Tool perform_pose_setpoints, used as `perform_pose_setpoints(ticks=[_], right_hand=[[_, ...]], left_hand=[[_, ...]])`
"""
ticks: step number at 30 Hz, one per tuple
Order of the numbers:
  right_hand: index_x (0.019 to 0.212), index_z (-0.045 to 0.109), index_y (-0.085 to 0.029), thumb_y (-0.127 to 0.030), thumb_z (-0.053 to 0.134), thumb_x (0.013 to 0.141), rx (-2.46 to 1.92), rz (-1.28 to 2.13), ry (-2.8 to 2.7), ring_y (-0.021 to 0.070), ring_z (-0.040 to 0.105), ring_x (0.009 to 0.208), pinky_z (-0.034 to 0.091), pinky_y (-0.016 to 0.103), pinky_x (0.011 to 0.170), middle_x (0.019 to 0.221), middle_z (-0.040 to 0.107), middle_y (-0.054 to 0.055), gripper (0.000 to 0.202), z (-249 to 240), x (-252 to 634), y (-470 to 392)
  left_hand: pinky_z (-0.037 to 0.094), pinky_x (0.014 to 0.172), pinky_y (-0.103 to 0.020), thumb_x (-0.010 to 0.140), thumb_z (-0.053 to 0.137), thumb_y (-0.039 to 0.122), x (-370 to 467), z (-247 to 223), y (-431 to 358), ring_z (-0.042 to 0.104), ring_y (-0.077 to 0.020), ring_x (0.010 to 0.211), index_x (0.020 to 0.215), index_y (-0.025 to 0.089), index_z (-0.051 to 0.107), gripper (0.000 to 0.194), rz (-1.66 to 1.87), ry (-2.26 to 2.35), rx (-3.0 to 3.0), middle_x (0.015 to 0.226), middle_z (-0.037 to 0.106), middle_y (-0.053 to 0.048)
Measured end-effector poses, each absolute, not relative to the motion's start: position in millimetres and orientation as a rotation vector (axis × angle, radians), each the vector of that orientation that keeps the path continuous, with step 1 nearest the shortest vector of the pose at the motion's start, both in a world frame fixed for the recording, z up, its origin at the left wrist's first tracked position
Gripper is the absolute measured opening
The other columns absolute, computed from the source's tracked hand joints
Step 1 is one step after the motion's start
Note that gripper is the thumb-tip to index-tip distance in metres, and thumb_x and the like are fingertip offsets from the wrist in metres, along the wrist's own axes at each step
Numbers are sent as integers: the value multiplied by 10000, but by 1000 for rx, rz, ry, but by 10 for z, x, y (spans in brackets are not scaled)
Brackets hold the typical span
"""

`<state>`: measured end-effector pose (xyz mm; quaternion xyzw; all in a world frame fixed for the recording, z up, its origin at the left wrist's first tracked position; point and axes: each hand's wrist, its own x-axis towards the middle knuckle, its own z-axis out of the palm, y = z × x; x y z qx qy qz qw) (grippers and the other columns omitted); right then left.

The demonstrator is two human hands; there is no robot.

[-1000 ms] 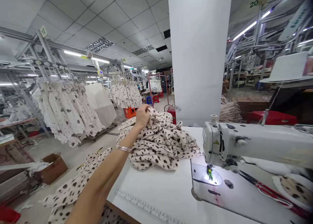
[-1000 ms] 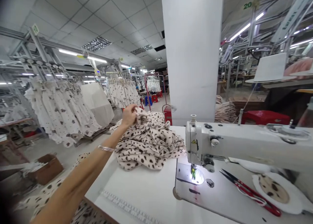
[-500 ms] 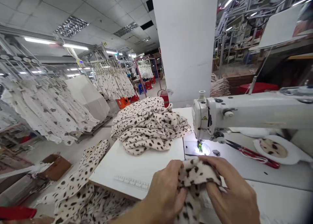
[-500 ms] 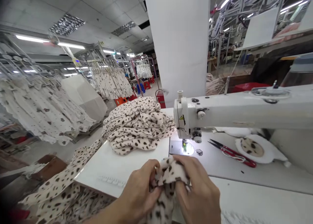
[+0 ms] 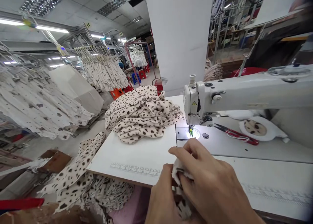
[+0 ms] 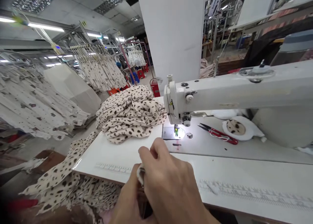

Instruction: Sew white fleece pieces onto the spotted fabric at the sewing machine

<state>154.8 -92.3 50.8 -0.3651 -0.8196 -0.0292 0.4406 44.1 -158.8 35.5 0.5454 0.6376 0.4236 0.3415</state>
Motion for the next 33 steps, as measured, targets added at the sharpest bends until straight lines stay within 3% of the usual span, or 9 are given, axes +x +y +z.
perform_pose_setpoints(ticks=[5, 10, 14, 16, 19, 23, 27, 30, 33], right_hand=[[863, 594, -261, -79, 430, 670, -806, -53, -2269, 128, 574, 478, 318, 258, 373, 759, 598, -11, 312, 690, 1723, -941], [902, 644, -285, -117, 475, 671, -883, 228, -2202, 153, 658, 648, 465, 230, 517, 855, 695, -9, 332, 632, 2071, -807], [877, 682, -262, -178, 513, 712, -1084, 950, -1959, 174, 683, 779, 498, 211, 596, 875, 717, -13, 250, 371, 2077, -770], [816, 664, -212, -310, 537, 798, -1130, 1460, -1808, 159, 645, 655, 474, 213, 547, 750, 674, 3, 161, 180, 1967, -793], [741, 584, -186, -584, 445, 889, -1212, 1805, -1717, 97, 446, 402, 336, 210, 401, 521, 478, -40, 446, -121, 1805, -856], [623, 514, -206, -547, 430, 929, -1492, 1017, -2041, 153, 571, 483, 366, 220, 426, 521, 538, 5, 466, -409, 1843, -883], [1083, 604, -206, -476, 506, 923, -1413, 221, -2121, 154, 651, 526, 417, 202, 353, 786, 679, 35, 329, -537, 2101, -800], [1226, 563, -194, -507, 445, 955, -1238, 17, -2123, 165, 700, 714, 511, 196, 450, 941, 679, 88, 431, -562, 2216, -719], [1099, 655, -230, -360, 443, 985, -959, -46, -2241, 187, 692, 938, 569, 268, 729, 1057, 706, 79, 274, -543, 2226, -625]], left_hand=[[420, 568, -226, 732, 527, 167, 368, 92, -1534, 554, -153, 639, 719, 187, 543, 29, 1277, 1782, 1495, 655, 588, -4], [437, 571, -239, 668, 507, 157, -373, 85, -1657, 585, -184, 647, 624, 166, 629, 130, 1001, 1945, 1528, 625, 628, -20], [538, 649, -308, 609, 530, 172, -917, 690, -1475, 667, -251, 820, 945, 191, 742, 398, 1081, 2006, 1486, 985, 736, -69], [541, 695, -312, 690, 547, 228, -973, 976, -1127, 666, -256, 864, 905, 184, 750, 299, 979, 2049, 1715, 966, 739, -74], [516, 640, -317, 818, 431, 242, -747, 1068, -375, 641, -216, 666, 795, 146, 732, 316, 461, 2003, 2278, 710, 702, -59], [491, 846, -434, 736, 585, 69, -131, 658, 393, 621, -206, 644, 716, 141, 691, 130, 211, 1814, 2531, 600, 637, -29], [464, 923, -444, 805, 452, -70, 250, 231, 303, 596, -274, 1043, 1020, 115, 648, 345, 196, 1653, 2749, 1078, 657, -144], [520, 837, -412, 904, 408, 10, 190, 65, -54, 604, -267, 1015, 1067, 95, 614, 276, 163, 1609, 2760, 1083, 643, -151], [478, 985, -482, 971, 467, 264, -7, -8, -186, 511, -312, 1255, 1345, 132, 487, 396, 163, 1535, 2645, 1371, 539, -162]])
